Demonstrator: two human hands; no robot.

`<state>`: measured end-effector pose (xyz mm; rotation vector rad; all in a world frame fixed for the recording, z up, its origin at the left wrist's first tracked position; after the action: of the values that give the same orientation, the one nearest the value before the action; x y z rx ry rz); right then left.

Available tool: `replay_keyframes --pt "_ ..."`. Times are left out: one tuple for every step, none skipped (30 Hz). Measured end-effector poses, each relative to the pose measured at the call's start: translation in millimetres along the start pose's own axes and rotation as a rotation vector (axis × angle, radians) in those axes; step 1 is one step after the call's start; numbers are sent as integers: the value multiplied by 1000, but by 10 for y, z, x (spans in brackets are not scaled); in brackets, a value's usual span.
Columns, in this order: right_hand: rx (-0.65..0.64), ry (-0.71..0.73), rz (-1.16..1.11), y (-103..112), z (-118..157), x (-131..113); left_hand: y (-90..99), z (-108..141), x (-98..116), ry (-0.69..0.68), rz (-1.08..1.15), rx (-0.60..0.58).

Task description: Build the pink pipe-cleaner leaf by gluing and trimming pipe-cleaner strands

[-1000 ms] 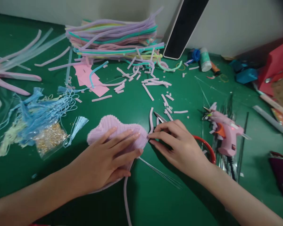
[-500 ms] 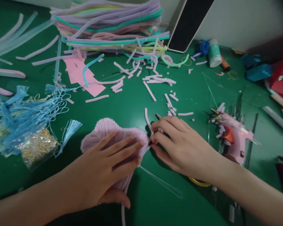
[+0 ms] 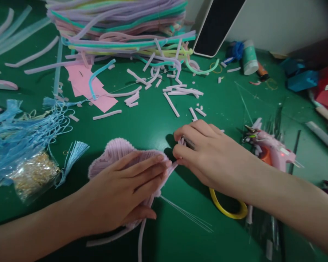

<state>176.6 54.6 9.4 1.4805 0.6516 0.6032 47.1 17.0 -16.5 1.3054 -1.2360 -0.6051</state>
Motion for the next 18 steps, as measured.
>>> replay_keyframes --pt "-9 16 18 3 -10 -7 -12 -2 -8 7 12 -10" --pt "-21 30 20 4 -19 -10 -22 -4 -13 10 23 -19" --pt "-36 41 9 1 -27 -11 -31 -5 -12 4 33 -28" --pt "-53 48 -12 -3 -35 -10 -38 -6 -10 -4 37 -36" --pt "-72 54 -36 -8 -43 -7 -41 -7 -9 -12 38 -38" --pt "-89 58 -56 -14 -51 -5 -43 -8 -10 -17 39 -40" --pt "-105 66 -68 -18 -59 -6 -46 -10 -14 -17 41 -43" --pt "-112 77 -70 -17 -67 -10 -46 -11 -19 -15 44 -43" --pt "-111 89 -62 -13 -74 -15 -44 -13 -22 -14 47 -41" --pt "-101 101 -47 -4 -80 -21 -38 -16 -23 -17 49 -35" --pt "-83 113 -30 9 -85 -28 -33 -18 -23 -20 51 -31" --pt "-60 123 -14 25 -88 -33 -29 -20 -22 -23 51 -30" --pt "-37 129 1 39 -89 -36 -24 -23 -22 -24 50 -29" --pt "-18 133 12 50 -88 -38 -22 -25 -22 -24 50 -32" --pt "-2 139 18 59 -86 -40 -20 -27 -22 -24 52 -34" --pt "12 146 19 65 -83 -42 -19 -29 -23 -19 54 -36" --pt "23 155 14 71 -80 -46 -16 -31 -27 -12 56 -34" --pt "34 168 2 75 -77 -52 -12 -32 -30 -4 56 -28"
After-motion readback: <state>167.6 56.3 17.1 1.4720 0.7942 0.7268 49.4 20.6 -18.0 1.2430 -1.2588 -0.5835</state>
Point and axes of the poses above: each hand's wrist, its own z-axis away from the middle knuckle, its own y-axis out of the back of the hand, x = y × z, the point moved 7 cm from there along -z, towards the middle knuckle, and after that the axes turned 4 degrees about x, right-handed, at the moved point
